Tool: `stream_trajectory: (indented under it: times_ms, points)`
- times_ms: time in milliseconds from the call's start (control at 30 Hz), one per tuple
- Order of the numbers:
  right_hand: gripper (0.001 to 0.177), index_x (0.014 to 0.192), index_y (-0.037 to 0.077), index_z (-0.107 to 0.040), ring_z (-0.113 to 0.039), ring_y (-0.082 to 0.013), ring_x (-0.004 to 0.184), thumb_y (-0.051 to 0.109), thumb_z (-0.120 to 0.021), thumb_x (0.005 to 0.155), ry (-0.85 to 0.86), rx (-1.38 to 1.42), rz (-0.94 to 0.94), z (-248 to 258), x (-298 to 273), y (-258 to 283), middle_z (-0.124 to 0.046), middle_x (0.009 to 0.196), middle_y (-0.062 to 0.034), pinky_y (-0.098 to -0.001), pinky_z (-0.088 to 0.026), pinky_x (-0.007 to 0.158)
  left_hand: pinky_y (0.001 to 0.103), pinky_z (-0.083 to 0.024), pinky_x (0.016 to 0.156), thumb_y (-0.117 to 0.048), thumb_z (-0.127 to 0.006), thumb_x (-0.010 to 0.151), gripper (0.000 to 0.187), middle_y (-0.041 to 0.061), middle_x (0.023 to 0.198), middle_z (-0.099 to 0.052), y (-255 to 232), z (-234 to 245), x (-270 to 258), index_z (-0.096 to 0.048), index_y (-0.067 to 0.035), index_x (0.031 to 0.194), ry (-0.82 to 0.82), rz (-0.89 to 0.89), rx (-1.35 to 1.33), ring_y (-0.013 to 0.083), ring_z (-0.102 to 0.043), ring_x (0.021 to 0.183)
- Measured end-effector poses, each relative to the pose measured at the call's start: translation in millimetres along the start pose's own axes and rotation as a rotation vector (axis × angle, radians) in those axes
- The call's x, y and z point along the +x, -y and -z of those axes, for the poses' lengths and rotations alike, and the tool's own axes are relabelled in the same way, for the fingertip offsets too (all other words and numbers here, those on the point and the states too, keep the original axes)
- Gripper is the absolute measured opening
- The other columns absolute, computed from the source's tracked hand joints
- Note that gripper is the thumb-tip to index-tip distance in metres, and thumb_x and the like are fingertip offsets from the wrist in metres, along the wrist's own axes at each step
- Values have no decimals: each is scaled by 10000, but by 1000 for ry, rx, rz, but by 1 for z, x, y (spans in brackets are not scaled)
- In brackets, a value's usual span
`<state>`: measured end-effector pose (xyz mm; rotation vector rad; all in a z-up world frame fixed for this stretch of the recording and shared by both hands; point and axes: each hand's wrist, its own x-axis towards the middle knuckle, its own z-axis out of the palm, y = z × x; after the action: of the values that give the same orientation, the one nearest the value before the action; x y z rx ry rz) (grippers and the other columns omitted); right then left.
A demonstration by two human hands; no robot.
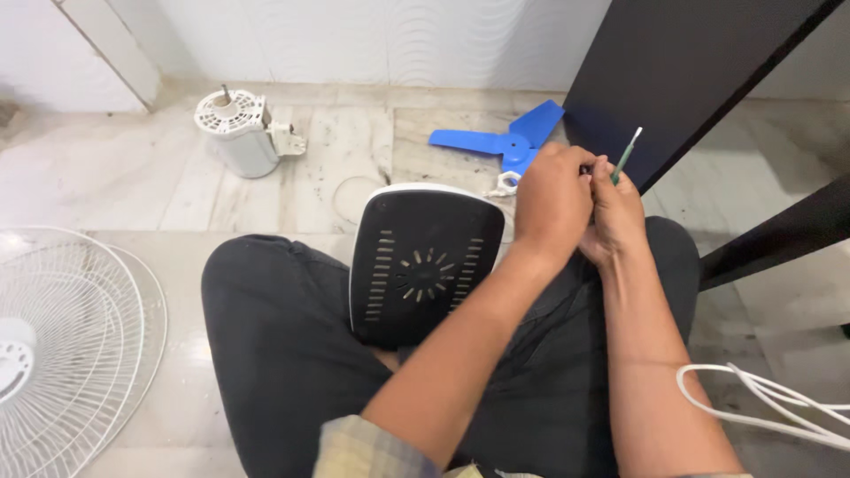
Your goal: The person sits on the floor and uses a screwdriver to connect wires to a small circuit board inside a white plastic housing. They then attach a black plastic cover to the housing and secure it with screws.
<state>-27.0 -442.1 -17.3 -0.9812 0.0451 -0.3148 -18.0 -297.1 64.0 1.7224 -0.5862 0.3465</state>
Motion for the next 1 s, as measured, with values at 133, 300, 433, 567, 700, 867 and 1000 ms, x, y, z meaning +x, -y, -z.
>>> stream_trajectory:
  times_ms: [133,300,433,567,700,867,1000]
  points:
    - [262,1178,16,-703,-634,-106,730,219,-713,1012,56,-7,35,-33,-11,-8,-685,877,-31,-246,-529,656,403,-570,828,-13,-635,831,229,159,1018,-692,3,52,-3,-739,-43,1032,79,-99,-6,339,-700,953]
    - [200,1110,-36,-694,-668,-125,689,48,-716,930,75,-315,-14,-108,-27,-28,-738,904,-90,-240,-528,568,381,-554,801,15,-608,911,266,129,988,-681,1,134,-26,-765,-113,1083,54,-131,63,323,-700,911]
    - [171,1052,-53,-729,-645,-125,622,36,-747,907,201,-506,-31,-160,-39,-34,-742,870,-95,-224,-520,537,412,-529,895,-6,-667,885,254,120,1040,-687,0,185,-44,-728,-82,1120,-34,-142,175,338,-672,1017]
    - [189,1077,-35,-749,-688,-72,698,46,-737,907,256,-557,-10,-197,-44,-43,-755,851,-67,-201,-509,546,433,-505,988,2,-665,895,264,133,1162,-683,21,215,-53,-696,-41,1154,-146,-196,264,362,-631,1148]
    - [199,1085,-21,-763,-623,-48,612,63,-745,905,200,-663,24,-217,-50,-54,-745,791,-50,-192,-472,508,427,-495,1035,-3,-661,904,314,183,1270,-642,48,221,-56,-675,-8,1218,-203,-111,220,374,-617,1218]
    - [170,1063,2,-772,-605,-89,654,63,-744,907,105,-841,180,-221,-62,-65,-732,828,-60,-224,-484,578,406,-505,1057,-31,-666,948,398,180,1332,-646,70,213,-69,-620,-26,1343,-181,-76,53,348,-641,1252]
    - [150,1050,3,-760,-657,-118,805,57,-748,910,97,-940,414,-226,-68,-75,-725,955,-69,-249,-515,709,383,-526,1012,-57,-683,955,465,153,1305,-667,78,215,-74,-590,-69,1411,-126,-24,34,322,-667,1212]
